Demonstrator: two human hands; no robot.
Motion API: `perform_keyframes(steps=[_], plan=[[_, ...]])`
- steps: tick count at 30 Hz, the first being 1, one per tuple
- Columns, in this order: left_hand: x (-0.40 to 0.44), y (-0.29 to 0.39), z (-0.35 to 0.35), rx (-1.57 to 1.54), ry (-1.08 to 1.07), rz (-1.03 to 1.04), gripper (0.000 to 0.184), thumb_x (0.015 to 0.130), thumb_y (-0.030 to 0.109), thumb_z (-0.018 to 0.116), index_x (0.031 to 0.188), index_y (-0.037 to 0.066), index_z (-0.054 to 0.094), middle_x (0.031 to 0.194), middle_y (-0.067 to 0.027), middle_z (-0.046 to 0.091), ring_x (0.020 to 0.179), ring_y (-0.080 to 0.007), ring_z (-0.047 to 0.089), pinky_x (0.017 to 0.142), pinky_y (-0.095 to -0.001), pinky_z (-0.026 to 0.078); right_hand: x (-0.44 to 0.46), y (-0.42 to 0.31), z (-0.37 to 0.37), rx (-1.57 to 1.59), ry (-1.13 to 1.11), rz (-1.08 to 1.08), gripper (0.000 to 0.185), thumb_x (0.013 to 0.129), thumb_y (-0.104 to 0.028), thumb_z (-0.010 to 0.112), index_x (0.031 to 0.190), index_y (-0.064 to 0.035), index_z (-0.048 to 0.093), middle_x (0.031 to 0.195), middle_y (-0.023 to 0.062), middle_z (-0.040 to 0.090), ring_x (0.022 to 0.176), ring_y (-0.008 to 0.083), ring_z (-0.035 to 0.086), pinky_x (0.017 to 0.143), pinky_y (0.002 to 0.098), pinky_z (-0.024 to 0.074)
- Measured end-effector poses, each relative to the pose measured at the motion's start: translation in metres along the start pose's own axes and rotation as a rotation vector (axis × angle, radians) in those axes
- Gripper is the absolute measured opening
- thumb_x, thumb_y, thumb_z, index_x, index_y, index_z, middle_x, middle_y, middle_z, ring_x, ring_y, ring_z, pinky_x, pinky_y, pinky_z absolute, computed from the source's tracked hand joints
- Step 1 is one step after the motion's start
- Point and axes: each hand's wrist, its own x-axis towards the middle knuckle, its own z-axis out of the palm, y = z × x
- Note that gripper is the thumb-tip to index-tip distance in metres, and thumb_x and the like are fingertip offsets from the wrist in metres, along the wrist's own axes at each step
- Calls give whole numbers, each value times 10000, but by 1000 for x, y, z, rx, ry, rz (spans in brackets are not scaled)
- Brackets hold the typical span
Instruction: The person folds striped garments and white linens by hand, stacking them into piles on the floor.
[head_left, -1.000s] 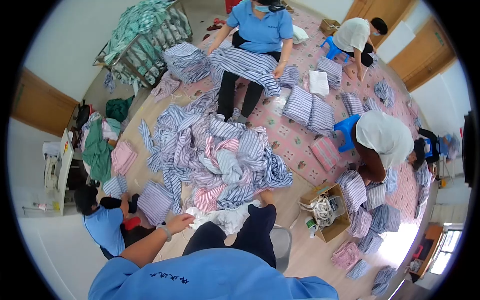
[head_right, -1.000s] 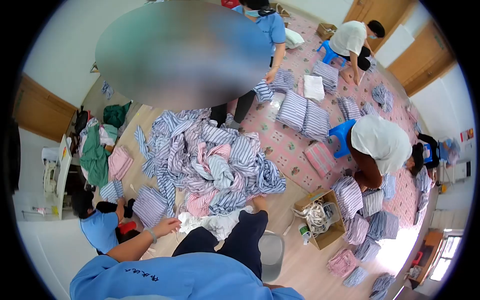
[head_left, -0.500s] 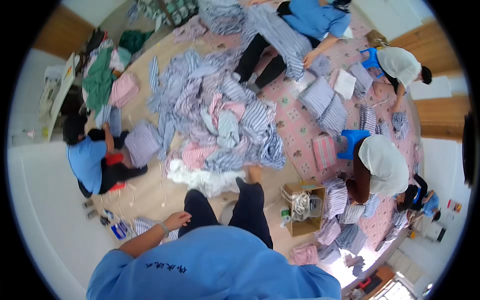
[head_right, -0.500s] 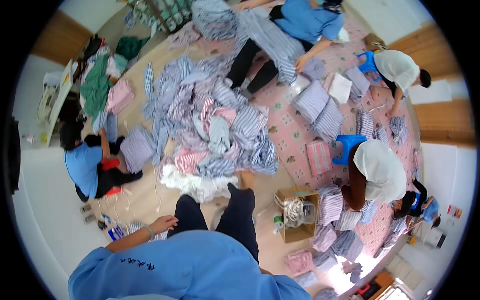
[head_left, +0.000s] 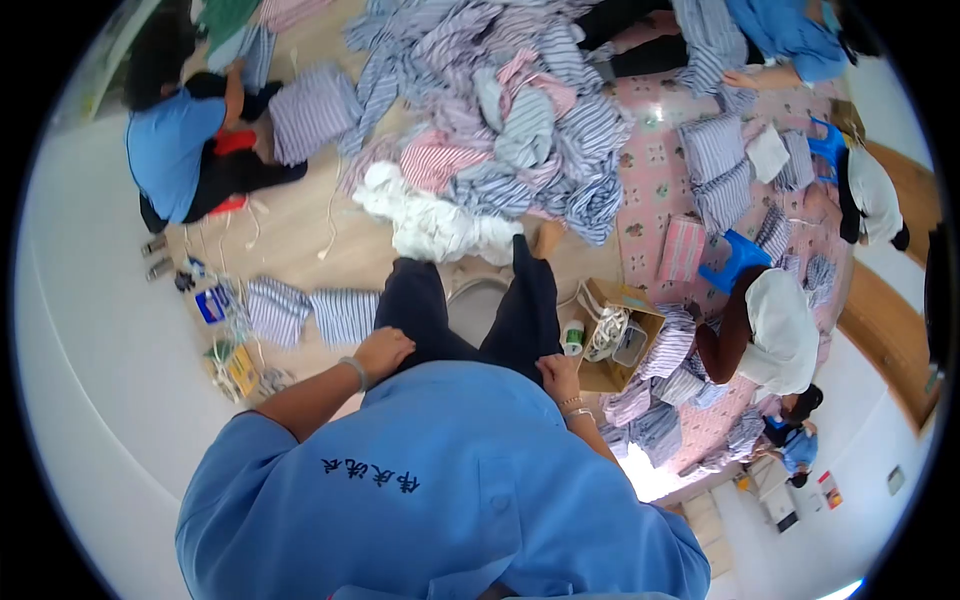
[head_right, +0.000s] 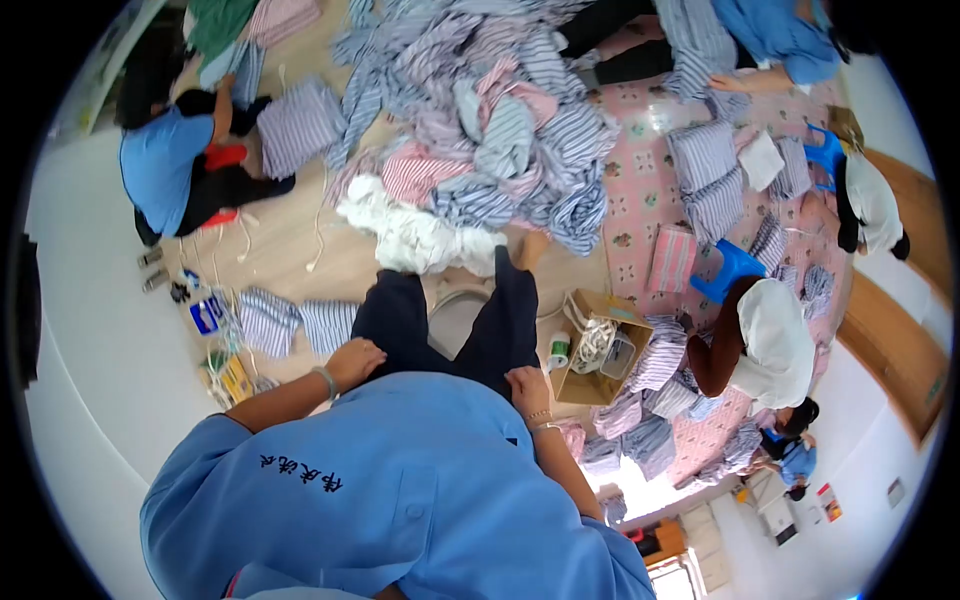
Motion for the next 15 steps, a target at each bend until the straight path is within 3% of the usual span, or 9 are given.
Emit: perform_keyframes(steps=[2,3,4,6,7,8,11,13,15], plan=[[-4,-9,-3,38,-68,-96,216,848,234,522,857,34,602,872,-139,598,875,-311,545,743,-391,437,9,-27,4,-149,-60,269,177,833,-210,575,795,-38,593,799,132,606,776,260,587,702,351,454],[-13,-3,-13,-96,58,-192,246,873,240,495,788,19,557,809,-159,576,804,-297,556,695,-378,432,12,-46,-1,133,-101,385,216,866,-231,536,790,-29,557,690,148,551,633,226,560,600,321,436],[-31,1,-22,-123,46,-212,246,873,240,495,788,19,557,809,-159,576,804,-297,556,695,-378,432,9,-61,-7,121,-130,402,216,866,-231,536,790,-29,557,690,148,551,633,226,560,600,321,436],[-68,4,-29,-540,-322,-310,262,896,245,471,812,10,554,766,-168,569,737,-293,556,670,-364,431,1,-73,-18,152,-504,368,216,877,-238,522,811,-34,541,645,135,519,598,188,531,585,292,423],[-81,2,-19,-642,-286,-384,291,911,264,448,815,12,557,722,-173,559,703,-289,552,652,-349,433,-3,-57,-12,215,-568,441,219,866,-244,519,817,-34,555,665,155,548,620,244,569,596,333,442],[-79,-5,-10,-671,-304,-400,291,911,264,448,815,12,557,722,-173,559,703,-289,552,652,-349,433,7,-57,-9,211,-594,469,219,866,-244,519,817,-34,555,665,155,548,620,244,569,596,333,442],[-26,-23,17,-550,-388,-235,337,901,328,462,789,27,563,698,-168,551,682,-296,544,626,-376,423,65,-38,6,-147,-873,229,224,845,-261,526,807,-51,595,765,173,597,756,362,570,649,398,459],[38,-31,19,-550,-373,-172,337,892,342,474,789,34,562,697,-154,551,689,-302,540,628,-389,418,111,-30,22,-78,-757,174,227,843,-263,528,805,-49,592,764,170,596,742,355,573,643,396,460],[103,-56,54,-559,-192,-123,287,871,329,500,856,49,561,777,-133,581,735,-305,560,651,-388,429,157,7,47,-58,-509,136,191,837,-220,543,804,-39,595,772,163,600,718,336,585,622,385,464]])
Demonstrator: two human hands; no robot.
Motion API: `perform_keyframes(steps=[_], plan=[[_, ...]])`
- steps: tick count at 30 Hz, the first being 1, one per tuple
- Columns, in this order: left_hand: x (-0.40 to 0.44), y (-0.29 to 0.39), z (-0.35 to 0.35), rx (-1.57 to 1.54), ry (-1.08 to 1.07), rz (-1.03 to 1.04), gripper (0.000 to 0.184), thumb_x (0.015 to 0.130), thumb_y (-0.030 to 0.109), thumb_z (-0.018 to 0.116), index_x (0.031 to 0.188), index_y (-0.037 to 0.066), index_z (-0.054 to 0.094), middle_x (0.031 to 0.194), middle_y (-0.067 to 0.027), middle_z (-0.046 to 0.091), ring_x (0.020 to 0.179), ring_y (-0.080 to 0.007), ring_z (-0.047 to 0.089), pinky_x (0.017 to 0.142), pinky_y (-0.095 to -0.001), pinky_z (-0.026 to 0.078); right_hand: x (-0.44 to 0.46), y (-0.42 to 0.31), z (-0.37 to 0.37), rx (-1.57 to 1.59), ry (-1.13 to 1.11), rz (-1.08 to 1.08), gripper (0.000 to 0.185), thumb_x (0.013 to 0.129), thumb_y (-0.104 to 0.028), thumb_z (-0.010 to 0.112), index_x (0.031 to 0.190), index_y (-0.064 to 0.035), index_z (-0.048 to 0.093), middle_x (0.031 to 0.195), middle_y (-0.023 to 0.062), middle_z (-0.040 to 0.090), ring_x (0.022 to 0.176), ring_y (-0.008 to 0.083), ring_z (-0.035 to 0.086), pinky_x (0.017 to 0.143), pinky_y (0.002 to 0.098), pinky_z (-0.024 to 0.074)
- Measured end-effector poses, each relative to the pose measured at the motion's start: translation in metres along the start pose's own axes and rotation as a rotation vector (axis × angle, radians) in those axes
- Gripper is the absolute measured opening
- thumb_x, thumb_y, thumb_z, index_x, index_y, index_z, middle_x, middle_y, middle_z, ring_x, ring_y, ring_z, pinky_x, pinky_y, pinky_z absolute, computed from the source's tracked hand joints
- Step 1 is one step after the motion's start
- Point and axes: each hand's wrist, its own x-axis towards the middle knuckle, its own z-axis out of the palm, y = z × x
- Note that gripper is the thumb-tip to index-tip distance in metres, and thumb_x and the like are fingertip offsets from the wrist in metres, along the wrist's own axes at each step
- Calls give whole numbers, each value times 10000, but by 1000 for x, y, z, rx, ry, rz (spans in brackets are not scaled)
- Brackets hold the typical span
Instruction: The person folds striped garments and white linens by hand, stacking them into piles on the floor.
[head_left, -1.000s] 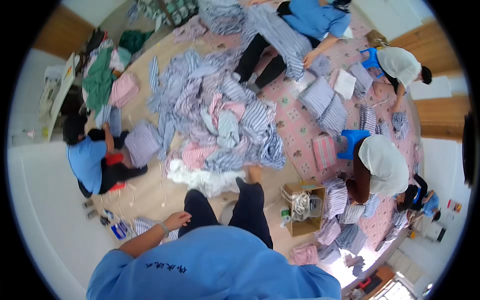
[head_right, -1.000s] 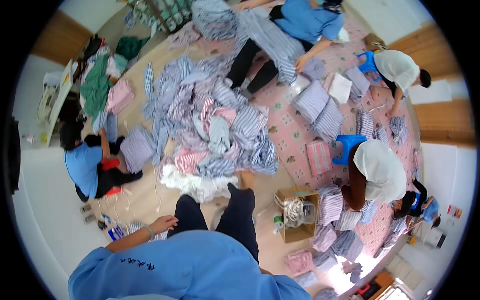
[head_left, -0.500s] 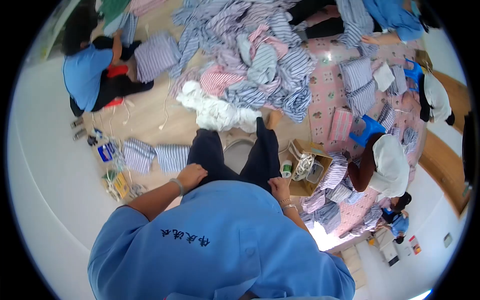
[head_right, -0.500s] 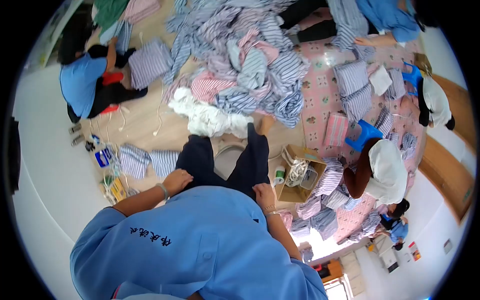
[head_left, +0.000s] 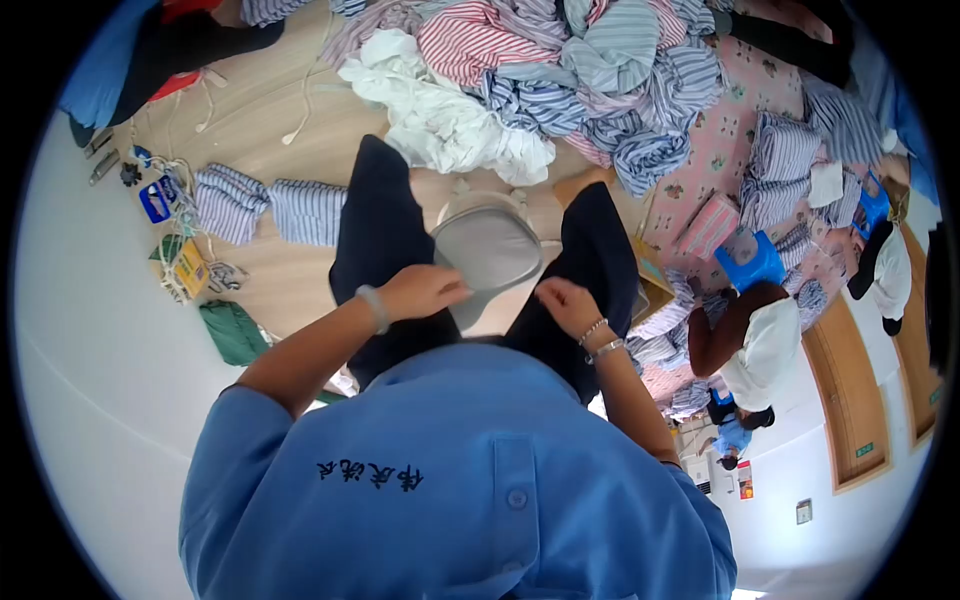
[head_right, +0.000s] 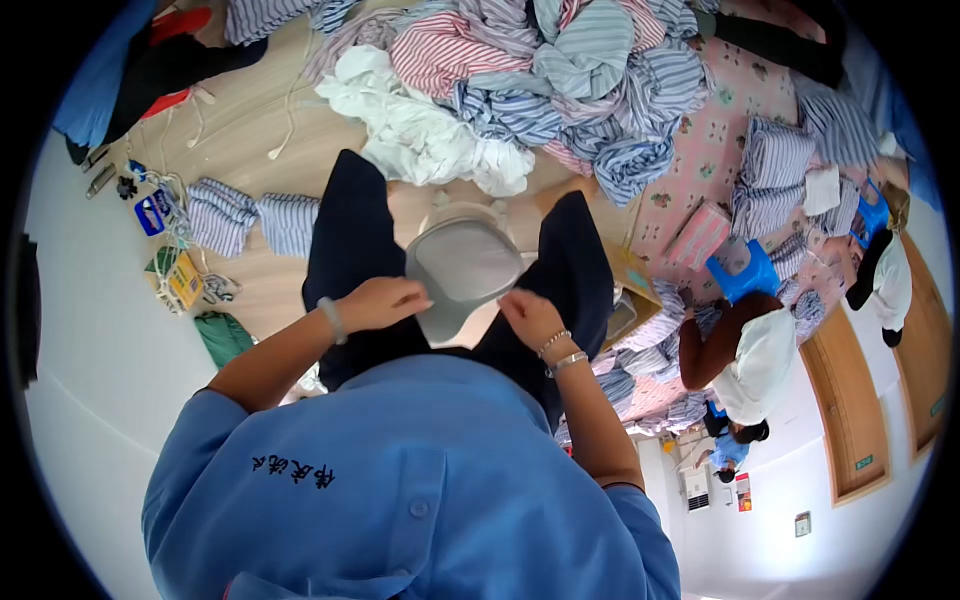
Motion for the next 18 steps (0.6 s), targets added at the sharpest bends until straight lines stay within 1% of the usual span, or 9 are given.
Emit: perform_keyframes(steps=[1,5,7,8,10,13,15,17,18], plan=[[39,-17,4,40,40,24,280,859,324,512,890,51,567,809,-135,590,773,-312,565,672,-389,436,30,10,-4,-21,122,-15,173,835,-200,548,809,-37,599,773,161,601,709,325,590,611,378,465],[169,-85,51,197,97,-35,309,815,304,564,1003,59,565,926,-151,598,894,-342,555,746,-405,445,147,54,-18,-167,232,-55,140,830,-167,554,881,-47,604,783,148,603,684,291,599,589,345,481],[214,-99,68,296,-99,-144,406,793,284,597,1129,75,507,1128,-150,535,1044,-340,500,826,-445,433,193,63,-16,-71,227,-118,228,816,-180,571,1024,-87,581,940,151,590,752,296,599,630,351,490],[232,-107,76,303,-92,-137,406,793,284,597,1129,75,507,1128,-150,535,1044,-340,500,826,-445,433,216,66,-15,-75,237,-124,228,816,-180,571,1024,-87,581,940,151,590,752,296,599,630,351,490],[255,-122,91,475,-153,-149,544,771,262,623,1253,118,417,1304,-116,409,1176,-340,405,899,-497,399,258,68,-8,-312,224,-382,403,787,-207,610,1173,-153,505,1135,140,516,836,300,588,678,355,495],[277,-147,97,612,-208,-143,621,775,250,612,1328,173,340,1375,-90,323,1241,-352,322,926,-523,380,306,55,12,-361,215,-475,540,752,-230,646,1248,-211,434,1216,133,451,892,283,580,696,356,496],[290,-179,112,688,-134,-107,613,784,225,585,1340,202,330,1352,-123,351,1204,-371,370,878,-498,425,330,44,25,-391,164,-509,518,742,-234,655,1219,-213,453,1171,125,470,861,272,587,682,354,497],[300,-200,112,455,-276,-119,594,791,196,556,1337,205,323,1307,-163,403,1095,-371,489,819,-454,465,354,49,43,-423,115,-547,497,733,-238,663,1191,-216,473,1126,116,490,830,260,595,667,351,497],[303,-211,113,446,-274,-28,538,769,168,560,1285,152,410,1157,-193,529,953,-348,584,772,-409,482,366,55,53,-469,80,-567,464,750,-263,649,1179,-209,483,1081,98,502,818,254,594,653,346,491]])
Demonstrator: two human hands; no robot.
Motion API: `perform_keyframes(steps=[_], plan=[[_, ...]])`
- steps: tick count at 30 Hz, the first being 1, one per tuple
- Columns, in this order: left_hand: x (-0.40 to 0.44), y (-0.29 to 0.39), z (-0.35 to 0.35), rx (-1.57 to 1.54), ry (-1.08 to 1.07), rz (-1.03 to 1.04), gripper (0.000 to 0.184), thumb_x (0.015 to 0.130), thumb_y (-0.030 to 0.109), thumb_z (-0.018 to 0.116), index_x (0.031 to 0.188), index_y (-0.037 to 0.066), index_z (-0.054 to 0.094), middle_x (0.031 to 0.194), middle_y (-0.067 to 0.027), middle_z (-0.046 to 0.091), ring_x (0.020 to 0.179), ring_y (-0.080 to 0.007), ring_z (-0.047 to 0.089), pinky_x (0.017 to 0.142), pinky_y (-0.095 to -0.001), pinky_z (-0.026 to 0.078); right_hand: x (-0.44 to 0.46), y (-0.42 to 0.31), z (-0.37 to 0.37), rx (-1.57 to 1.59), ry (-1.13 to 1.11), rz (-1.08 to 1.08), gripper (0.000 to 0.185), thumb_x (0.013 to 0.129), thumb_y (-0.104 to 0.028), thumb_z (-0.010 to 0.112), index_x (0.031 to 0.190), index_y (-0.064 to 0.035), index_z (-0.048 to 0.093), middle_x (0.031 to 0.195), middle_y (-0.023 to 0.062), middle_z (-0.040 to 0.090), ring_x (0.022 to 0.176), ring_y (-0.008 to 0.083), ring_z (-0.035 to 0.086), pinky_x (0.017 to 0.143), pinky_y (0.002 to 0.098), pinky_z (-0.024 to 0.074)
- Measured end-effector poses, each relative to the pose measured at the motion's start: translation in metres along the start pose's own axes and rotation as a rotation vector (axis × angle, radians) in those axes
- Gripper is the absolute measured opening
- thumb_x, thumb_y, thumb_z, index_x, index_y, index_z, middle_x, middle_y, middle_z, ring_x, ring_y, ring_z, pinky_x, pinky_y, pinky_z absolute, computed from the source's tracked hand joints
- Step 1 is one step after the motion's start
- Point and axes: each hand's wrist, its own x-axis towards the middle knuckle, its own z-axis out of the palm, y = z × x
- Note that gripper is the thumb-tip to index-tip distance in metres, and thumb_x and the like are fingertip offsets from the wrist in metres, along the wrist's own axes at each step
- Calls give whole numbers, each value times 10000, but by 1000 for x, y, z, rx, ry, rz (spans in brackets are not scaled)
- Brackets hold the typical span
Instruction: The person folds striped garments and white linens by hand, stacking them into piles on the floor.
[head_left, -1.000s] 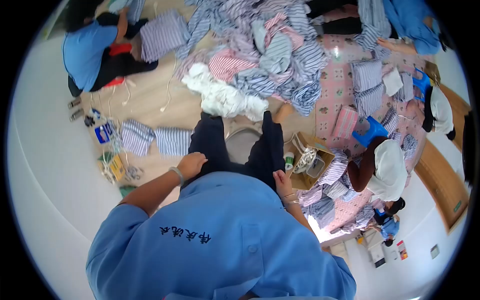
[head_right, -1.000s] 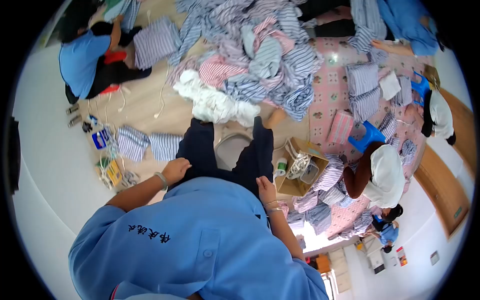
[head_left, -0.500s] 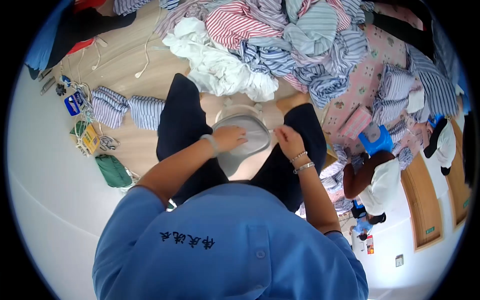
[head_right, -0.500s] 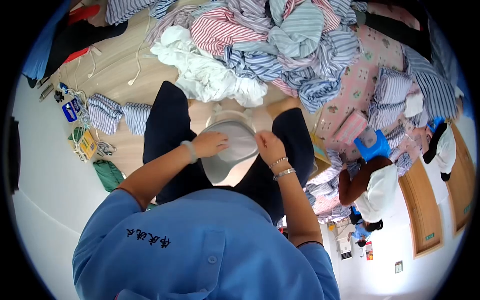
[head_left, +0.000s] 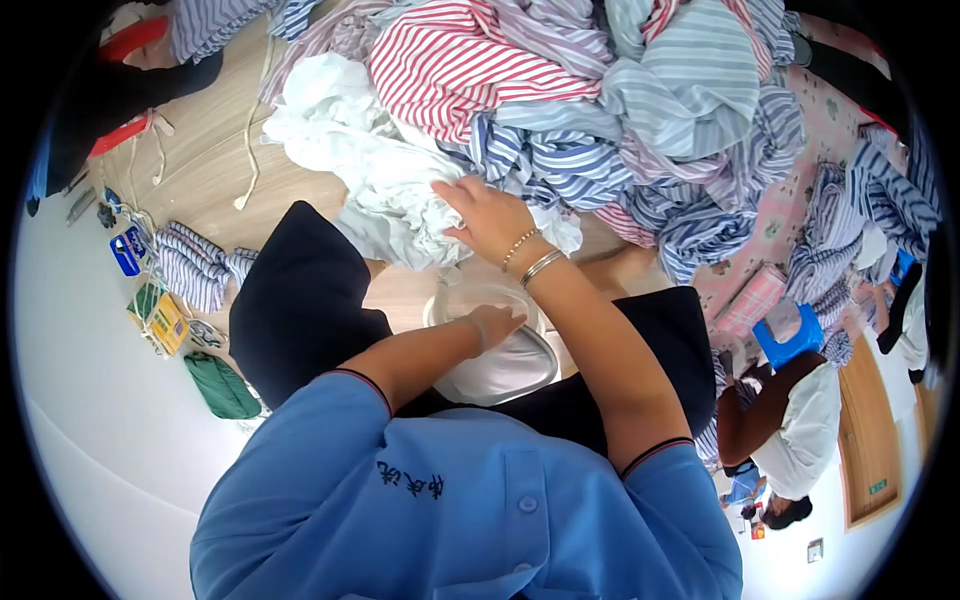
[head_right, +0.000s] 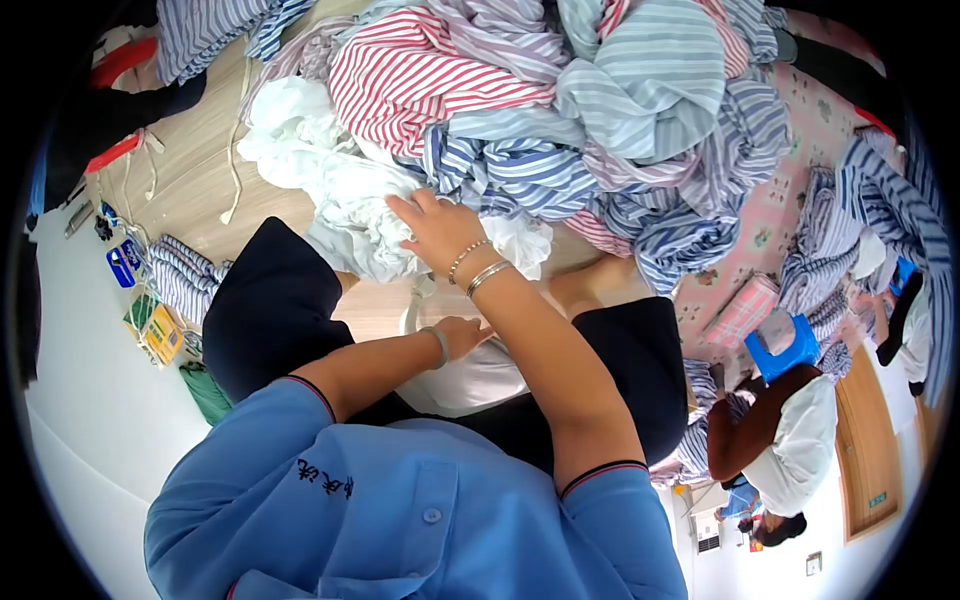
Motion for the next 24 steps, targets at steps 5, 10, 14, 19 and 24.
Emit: perform_keyframes(steps=[5,10,14,19,24], plan=[[-2,-18,-29,247,-300,-15,269,700,167,601,946,84,670,961,-145,639,902,-285,614,760,-383,481,18,3,-9,25,-15,31,250,802,-282,597,1021,-162,588,912,63,551,773,262,586,654,358,477],[13,-41,-20,398,-143,-52,252,719,182,586,944,98,664,947,-144,638,882,-296,611,752,-388,477,18,-8,-47,97,182,-73,202,802,-264,599,921,-104,632,871,88,587,815,266,569,730,341,447],[12,-43,5,504,-33,-49,240,735,195,574,942,109,659,936,-144,638,865,-305,608,746,-391,474,-9,-53,-63,35,341,-148,171,808,-216,596,915,-86,630,859,105,577,830,254,563,741,314,435],[-9,-30,38,572,152,8,226,755,210,559,940,122,653,921,-144,637,844,-316,605,738,-396,471,-76,-93,-61,65,671,-294,166,778,-161,627,916,-70,621,880,85,586,829,236,569,727,307,448],[-124,34,-15,115,1115,272,239,799,272,553,883,54,602,880,-179,615,779,-312,609,671,-419,476,-150,-121,-77,726,848,-202,156,828,-89,607,959,-3,599,911,33,603,810,111,559,721,223,438]])
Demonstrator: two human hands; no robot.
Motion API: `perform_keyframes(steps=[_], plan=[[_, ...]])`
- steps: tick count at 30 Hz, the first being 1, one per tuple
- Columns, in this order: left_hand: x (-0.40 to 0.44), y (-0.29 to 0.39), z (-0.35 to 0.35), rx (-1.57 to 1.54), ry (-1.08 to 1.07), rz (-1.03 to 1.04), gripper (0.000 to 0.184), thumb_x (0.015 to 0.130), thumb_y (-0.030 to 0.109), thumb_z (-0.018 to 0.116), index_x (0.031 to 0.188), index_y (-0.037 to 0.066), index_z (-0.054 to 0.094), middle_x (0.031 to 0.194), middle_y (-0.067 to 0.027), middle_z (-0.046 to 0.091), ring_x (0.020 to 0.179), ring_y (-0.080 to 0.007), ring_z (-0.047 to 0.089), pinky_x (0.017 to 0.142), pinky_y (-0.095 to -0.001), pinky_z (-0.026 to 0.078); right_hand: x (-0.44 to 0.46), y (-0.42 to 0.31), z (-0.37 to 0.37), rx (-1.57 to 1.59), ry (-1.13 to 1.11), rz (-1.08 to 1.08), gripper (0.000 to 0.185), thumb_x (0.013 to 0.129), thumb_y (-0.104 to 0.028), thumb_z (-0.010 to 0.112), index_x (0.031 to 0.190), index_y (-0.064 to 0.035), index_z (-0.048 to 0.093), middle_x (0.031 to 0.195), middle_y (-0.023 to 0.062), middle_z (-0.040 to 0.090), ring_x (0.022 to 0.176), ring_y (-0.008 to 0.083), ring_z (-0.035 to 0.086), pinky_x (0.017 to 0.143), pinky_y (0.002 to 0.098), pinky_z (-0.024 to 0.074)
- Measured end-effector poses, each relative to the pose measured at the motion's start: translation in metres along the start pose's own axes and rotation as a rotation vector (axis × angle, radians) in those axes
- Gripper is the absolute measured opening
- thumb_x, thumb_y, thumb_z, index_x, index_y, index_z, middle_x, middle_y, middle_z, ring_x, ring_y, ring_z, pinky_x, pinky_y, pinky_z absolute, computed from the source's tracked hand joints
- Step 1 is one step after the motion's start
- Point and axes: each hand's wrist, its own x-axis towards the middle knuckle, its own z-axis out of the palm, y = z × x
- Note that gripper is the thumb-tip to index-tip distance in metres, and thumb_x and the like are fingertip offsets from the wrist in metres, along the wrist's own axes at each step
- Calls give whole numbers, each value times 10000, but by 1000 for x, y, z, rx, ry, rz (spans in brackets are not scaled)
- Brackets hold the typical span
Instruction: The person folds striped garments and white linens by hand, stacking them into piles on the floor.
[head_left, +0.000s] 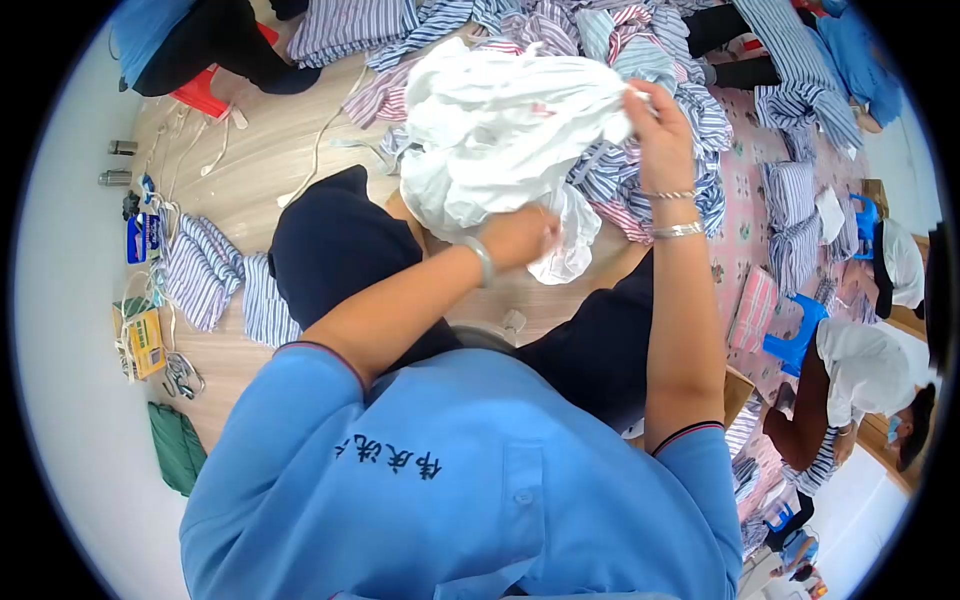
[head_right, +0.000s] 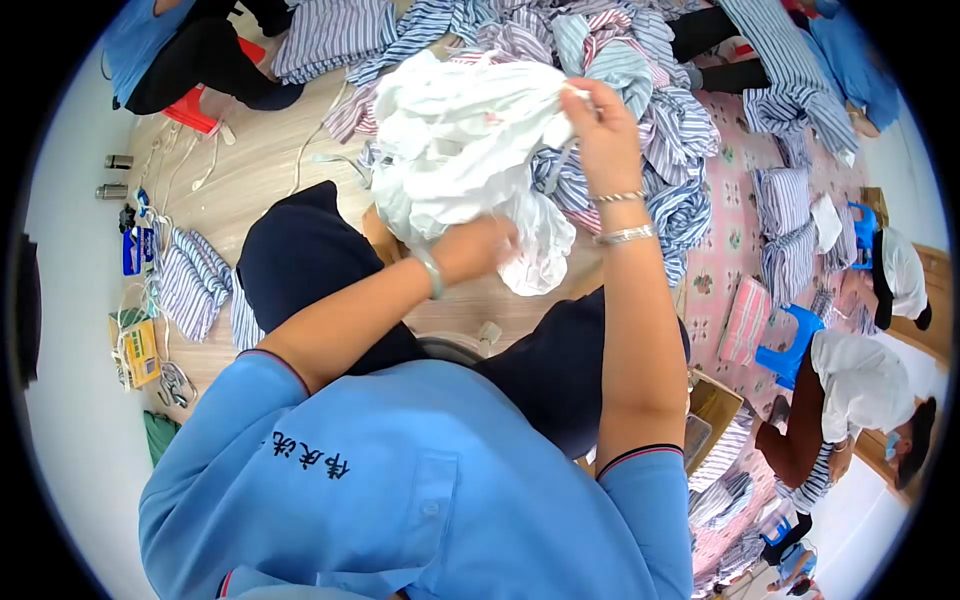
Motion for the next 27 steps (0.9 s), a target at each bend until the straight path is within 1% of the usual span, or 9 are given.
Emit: perform_keyframes(steps=[4,7,11,13,17,19,21,25,27], plan=[[-16,-6,-54,262,629,73,568,677,324,733,1084,23,475,985,-122,512,1031,-318,446,942,-437,277,-52,-64,12,486,66,-218,184,847,-97,589,1003,0,574,940,58,607,855,122,562,771,251,448],[-34,-1,-64,252,945,118,739,616,363,753,1174,48,385,1069,-116,469,1135,-318,377,948,-532,222,-105,-96,9,553,56,-337,247,874,-129,518,1095,-20,507,1071,130,565,1007,227,541,876,366,433],[-55,-9,-38,149,629,-90,795,628,281,731,1286,49,350,1216,-154,481,1146,-304,433,960,-523,270,-184,-116,5,607,-49,-475,357,859,-234,483,1150,-29,466,1201,175,486,1136,328,459,969,473,356],[-68,-7,-40,-238,81,-55,578,672,203,662,1214,99,492,1099,-185,568,1003,-309,545,886,-402,401,-208,-118,-6,602,146,-419,311,877,-195,477,1153,-53,471,1211,168,482,1120,302,473,954,466,371],[-83,-20,-53,-253,370,0,327,730,102,567,1055,94,602,947,-192,614,857,-284,603,804,-340,459,-221,-102,-65,-432,571,38,553,872,-192,563,1328,-8,310,1306,127,381,1142,212,447,936,334,378],[-79,-1,-103,-989,366,-38,292,742,83,539,1028,68,597,881,-191,623,793,-293,611,753,-352,482,-245,-91,-58,-766,347,-83,598,855,-198,580,1351,-53,279,1306,124,380,1152,202,427,933,318,373],[-97,68,-123,-803,234,176,242,766,93,542,1001,57,589,883,-154,619,818,-276,603,765,-346,475,-259,-91,-2,-1134,82,-392,636,831,-183,600,1357,-58,266,1317,125,362,1172,188,402,939,309,366],[-157,177,-88,92,62,874,281,772,163,629,1012,43,544,972,-69,573,939,-256,536,856,-354,413,-264,-94,60,-297,-71,-116,567,791,-154,613,1274,9,366,1236,118,450,1133,156,435,942,292,357],[-160,163,-99,-119,327,897,398,731,204,652,1081,64,523,1048,-98,547,987,-267,516,874,-383,392,-270,-108,24,-799,-8,-488,414,810,-124,584,1182,10,461,1130,113,521,1022,171,506,875,297,414]])
